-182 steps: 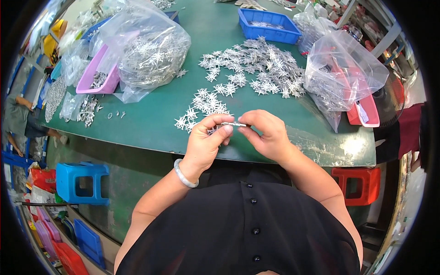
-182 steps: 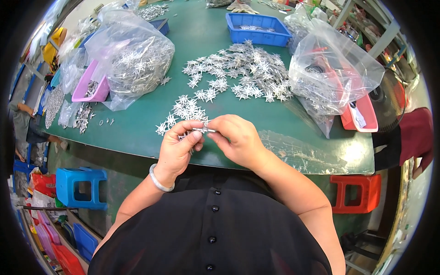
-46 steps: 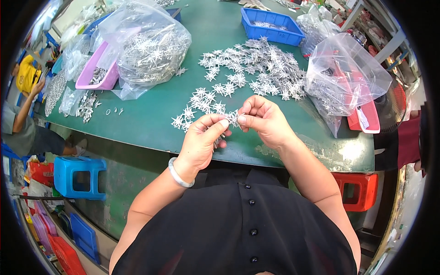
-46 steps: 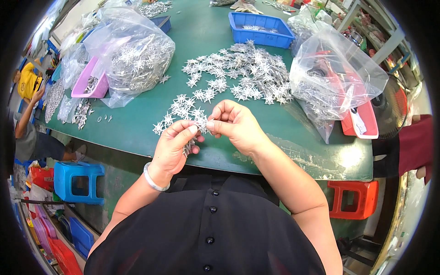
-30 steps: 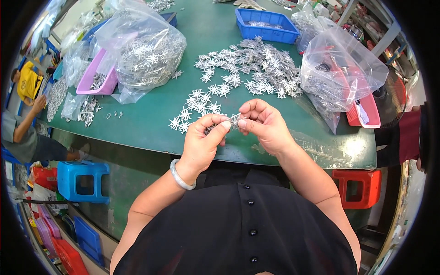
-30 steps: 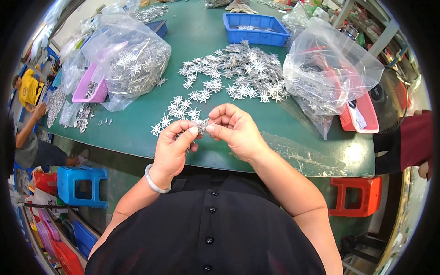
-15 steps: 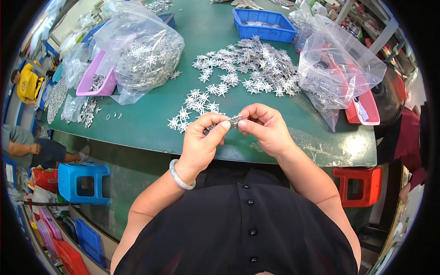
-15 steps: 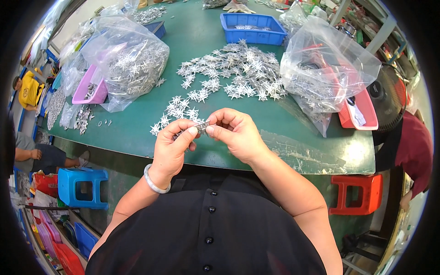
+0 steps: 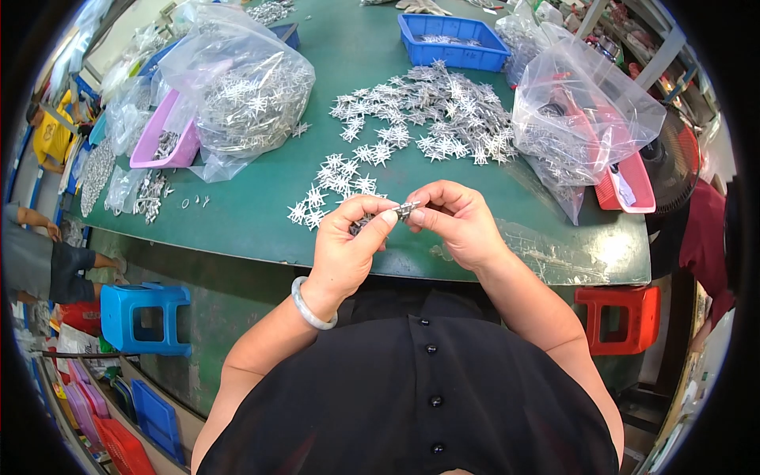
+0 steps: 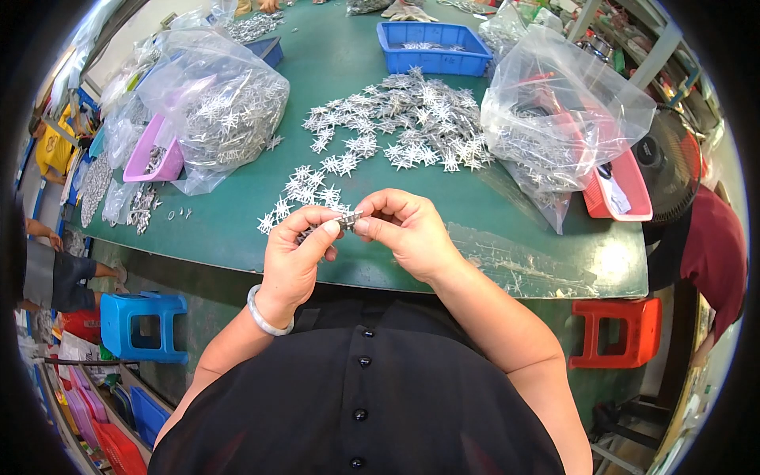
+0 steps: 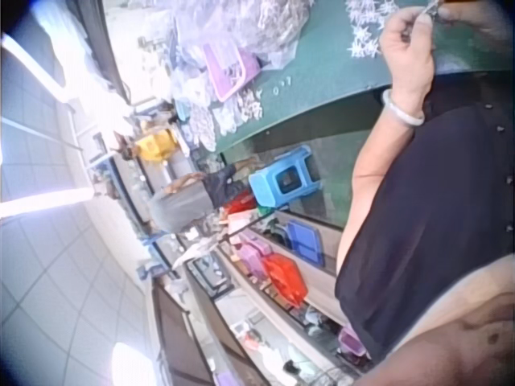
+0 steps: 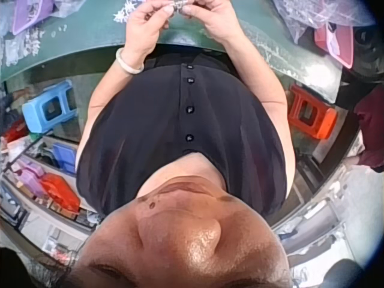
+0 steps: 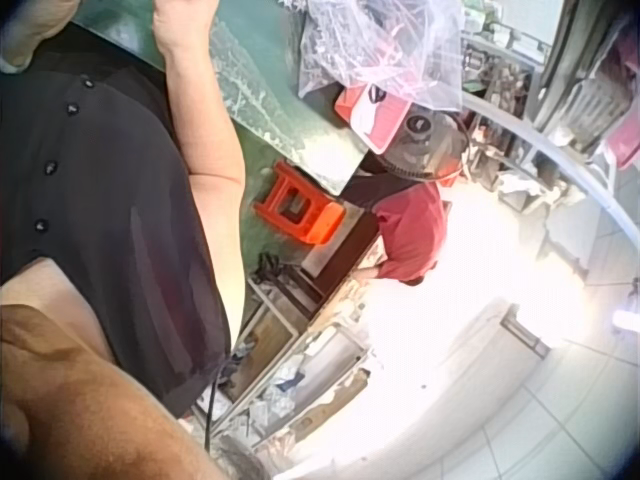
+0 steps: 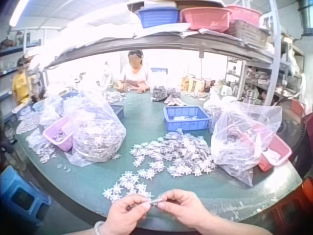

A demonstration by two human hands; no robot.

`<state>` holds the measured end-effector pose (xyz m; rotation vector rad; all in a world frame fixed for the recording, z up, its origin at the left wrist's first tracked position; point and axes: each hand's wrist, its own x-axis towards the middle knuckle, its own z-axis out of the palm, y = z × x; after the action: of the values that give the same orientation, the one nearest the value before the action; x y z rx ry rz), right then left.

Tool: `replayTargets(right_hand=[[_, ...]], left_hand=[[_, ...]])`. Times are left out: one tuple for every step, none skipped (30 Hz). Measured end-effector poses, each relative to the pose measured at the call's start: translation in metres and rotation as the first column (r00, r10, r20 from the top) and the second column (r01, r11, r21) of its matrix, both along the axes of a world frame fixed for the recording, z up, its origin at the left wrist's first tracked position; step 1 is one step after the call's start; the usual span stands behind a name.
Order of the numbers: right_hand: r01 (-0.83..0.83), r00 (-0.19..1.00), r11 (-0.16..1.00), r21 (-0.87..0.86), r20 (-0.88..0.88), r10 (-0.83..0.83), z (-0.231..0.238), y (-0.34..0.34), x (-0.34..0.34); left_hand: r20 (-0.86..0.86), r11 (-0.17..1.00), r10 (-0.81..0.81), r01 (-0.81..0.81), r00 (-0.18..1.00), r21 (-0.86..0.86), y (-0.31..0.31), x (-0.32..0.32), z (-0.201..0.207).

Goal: The person assembles star-shaped metal pieces by picking them from a pile on the table, fitting pairs of pieces together by hand, and collecting the assembled parts.

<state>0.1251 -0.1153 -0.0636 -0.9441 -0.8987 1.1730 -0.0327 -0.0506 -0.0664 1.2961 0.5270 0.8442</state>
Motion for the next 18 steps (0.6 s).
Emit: replayTargets(right_hand=[[-0.003, 1.0, 1.0, 0.002, -0.013, 0.003, -0.001, 0.0, 0.0], [-0.006, 1.0, 1.0, 0.005, -0.026, 0.006, -0.001, 0.0, 0.0], [-0.006, 1.0, 1.0, 0.006, -0.027, 0.006, -0.001, 0.0, 0.0], [-0.009, 0.999, 1.0, 0.006, -0.031, 0.009, -0.001, -0.001, 0.0], [-0.013, 0.999, 1.0, 0.006, -0.035, 0.013, -0.001, -0.001, 0.0], [-0.01, 0.999, 1.0, 0.005, -0.036, 0.011, -0.001, -0.001, 0.001], [-0.007, 0.999, 1.0, 0.007, -0.034, 0.007, -0.001, -0.001, 0.001], [-0.003, 0.999, 1.0, 0.008, -0.032, 0.004, -0.001, -0.001, 0.001], [-0.004, 0.999, 1.0, 0.009, -0.032, 0.004, -0.001, -0.002, 0.0], [0.036, 0.998, 0.999, 0.026, 0.041, -0.037, -0.001, -0.003, -0.001], [0.073, 0.99, 0.996, 0.047, 0.114, -0.078, -0.001, -0.004, -0.002], [0.074, 0.99, 0.996, 0.047, 0.114, -0.079, 0.0, -0.004, -0.002], [0.134, 0.892, 0.956, 0.261, 0.388, -0.232, 0.001, -0.004, -0.001], [0.119, 0.699, 0.874, 0.472, 0.585, -0.411, 0.002, -0.004, -0.001], [0.118, 0.699, 0.874, 0.471, 0.586, -0.409, 0.004, -0.005, -0.002], [0.076, 0.535, 0.812, 0.579, 0.663, -0.523, 0.007, -0.006, -0.003], [0.008, 0.352, 0.742, 0.67, 0.693, -0.629, 0.009, -0.006, -0.003], [-0.081, 0.257, 0.663, 0.744, 0.659, -0.707, 0.007, -0.003, 0.0]], left_hand=[[-0.001, 1.0, 0.004, -0.004, 1.0, 0.011, 0.0, 0.0, 0.0], [-0.002, 1.0, 0.008, -0.008, 1.0, 0.023, 0.0, 0.0, 0.0], [-0.003, 1.0, 0.008, -0.008, 1.0, 0.023, 0.0, 0.0, 0.0], [0.004, 1.0, 0.003, -0.003, 1.0, 0.031, -0.001, 0.0, 0.0], [0.011, 0.999, -0.002, 0.002, 1.0, 0.039, -0.001, 0.0, 0.0], [0.011, 0.999, -0.005, 0.004, 1.0, 0.038, -0.001, 0.001, 0.0], [0.001, 0.999, 0.002, -0.002, 1.0, 0.033, -0.002, 0.001, 0.0], [-0.009, 1.0, 0.009, -0.009, 1.0, 0.027, -0.002, 0.001, 0.001], [-0.009, 1.0, 0.009, -0.009, 1.0, 0.028, -0.002, 0.001, 0.0], [-0.016, 1.0, 0.008, -0.008, 1.0, 0.025, -0.002, 0.001, 0.0], [-0.023, 1.0, 0.007, -0.007, 1.0, 0.023, -0.002, 0.001, 0.0], [-0.023, 1.0, 0.006, -0.006, 1.0, 0.023, -0.002, 0.002, 0.0], [-0.024, 0.999, 0.007, -0.006, 1.0, 0.041, -0.002, 0.002, 0.001], [-0.025, 0.998, 0.008, -0.007, 1.0, 0.059, -0.002, 0.003, 0.001], [-0.025, 0.998, 0.01, -0.008, 1.0, 0.058, -0.002, 0.003, 0.0], [-0.02, 0.999, 0.013, -0.012, 1.0, 0.051, -0.002, 0.003, 0.0], [-0.015, 0.999, 0.018, -0.017, 1.0, 0.043, -0.002, 0.003, 0.0], [-0.015, 0.999, 0.016, -0.015, 1.0, 0.043, -0.002, 0.004, 0.0]])
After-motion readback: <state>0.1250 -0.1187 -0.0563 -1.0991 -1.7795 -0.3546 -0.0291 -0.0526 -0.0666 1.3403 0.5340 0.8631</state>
